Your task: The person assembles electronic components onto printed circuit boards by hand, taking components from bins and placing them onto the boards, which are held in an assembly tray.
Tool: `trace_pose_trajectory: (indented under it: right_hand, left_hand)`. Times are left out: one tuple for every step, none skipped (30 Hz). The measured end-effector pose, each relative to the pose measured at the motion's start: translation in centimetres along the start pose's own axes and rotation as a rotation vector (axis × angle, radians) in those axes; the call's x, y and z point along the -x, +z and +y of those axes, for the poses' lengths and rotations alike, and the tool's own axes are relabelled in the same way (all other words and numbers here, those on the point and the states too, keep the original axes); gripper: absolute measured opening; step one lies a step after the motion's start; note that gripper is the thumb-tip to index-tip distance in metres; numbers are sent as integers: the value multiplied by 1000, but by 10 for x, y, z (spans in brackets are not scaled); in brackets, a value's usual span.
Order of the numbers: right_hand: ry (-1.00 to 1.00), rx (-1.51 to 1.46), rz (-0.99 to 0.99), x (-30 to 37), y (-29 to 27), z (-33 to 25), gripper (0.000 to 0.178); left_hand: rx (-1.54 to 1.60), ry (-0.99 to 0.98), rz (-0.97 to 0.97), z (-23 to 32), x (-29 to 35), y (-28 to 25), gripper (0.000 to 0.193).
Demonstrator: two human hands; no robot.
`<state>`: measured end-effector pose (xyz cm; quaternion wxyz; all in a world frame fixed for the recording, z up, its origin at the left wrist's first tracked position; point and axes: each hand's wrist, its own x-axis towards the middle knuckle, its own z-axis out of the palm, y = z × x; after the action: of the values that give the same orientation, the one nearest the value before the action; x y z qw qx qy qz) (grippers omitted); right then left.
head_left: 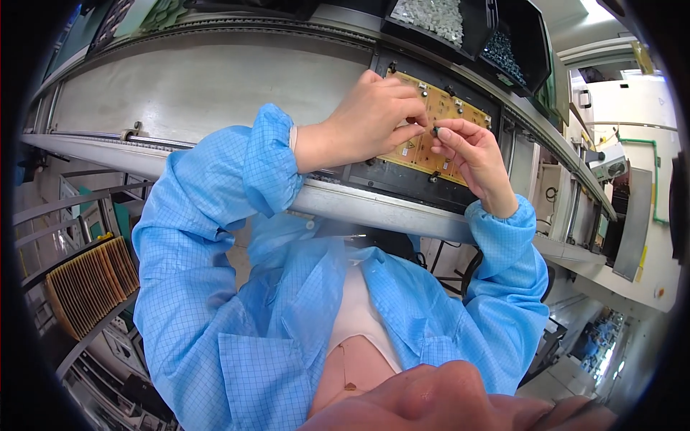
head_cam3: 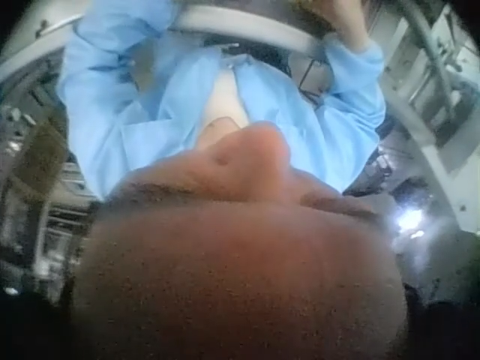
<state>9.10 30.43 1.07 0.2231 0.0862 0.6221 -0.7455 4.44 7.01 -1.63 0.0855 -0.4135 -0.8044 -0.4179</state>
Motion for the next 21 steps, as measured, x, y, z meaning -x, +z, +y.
trace_pose_trajectory:
  right_hand:
    - [4, 5, 3, 0, 1, 1, 22]
    - [-27, 77, 12, 0, 2, 2, 21]
    - [-58, 149, 19, 0, 3, 2, 20]
    - [-48, 152, 22, 0, 5, 3, 20]
    - [-126, 365, 80, -1, 7, 4, 18]
    - [-205, 578, 135, -1, 10, 6, 16]
    - [-197, 583, 137, -1, 13, 7, 16]
    - [-286, 757, 167, -1, 16, 8, 13]
    - [-376, 931, 196, -2, 19, 10, 11]
    - [-373, 933, 191, -2, 24, 9, 11]
    - [-437, 1021, 195, -2, 30, 7, 10]
    - [-504, 1109, 198, -3, 33, 5, 10]
    - [-501, 1111, 195, -3, 33, 7, 10]
    - [-532, 1117, 202, -5, 32, 9, 9]
    - [-563, 1123, 208, -6, 30, 10, 9]
    - [-562, 1124, 205, -6, 30, 11, 9]
    - [-575, 1154, 203, -6, 29, 12, 10]
    - [-588, 1184, 201, -7, 28, 13, 12]
    - [-587, 1184, 199, -7, 27, 13, 12]
    - [-620, 1222, 191, -7, 25, 13, 11]
    - [-653, 1259, 183, -8, 24, 14, 11]
  left_hand:
    - [-14, 14, 16, -2, 0, -1, 11]
    - [-28, 28, 31, -4, -1, -3, 10]
    - [-22, 26, 34, -5, -2, -6, 10]
    - [-58, 18, 48, -9, -2, -9, 10]
    - [-94, 10, 62, -13, -2, -11, 10]
    - [-85, 5, 62, -17, -1, -11, 10]
    - [-83, -10, 92, -21, -1, -12, 9]
    - [-81, -24, 121, -23, -1, -12, 7]
    - [-74, -26, 123, -25, 0, -12, 7]
    - [-72, -31, 127, -26, 1, -13, 7]
    - [-71, -36, 132, -26, 2, -13, 8]
    - [-70, -40, 134, -26, 3, -14, 8]
    - [-68, -46, 127, -26, 3, -14, 8]
    - [-67, -50, 120, -26, 3, -13, 8]
    - [-66, -53, 122, -26, 3, -13, 8]
    - [-69, -43, 128, -26, 4, -12, 9]
    - [-72, -33, 134, -27, 4, -12, 9]
    - [-73, -36, 136, -27, 5, -12, 9]
    - [-68, -32, 139, -28, 5, -11, 10]
    - [-63, -28, 141, -28, 5, -11, 10]
    - [-63, -29, 142, -29, 6, -11, 10]
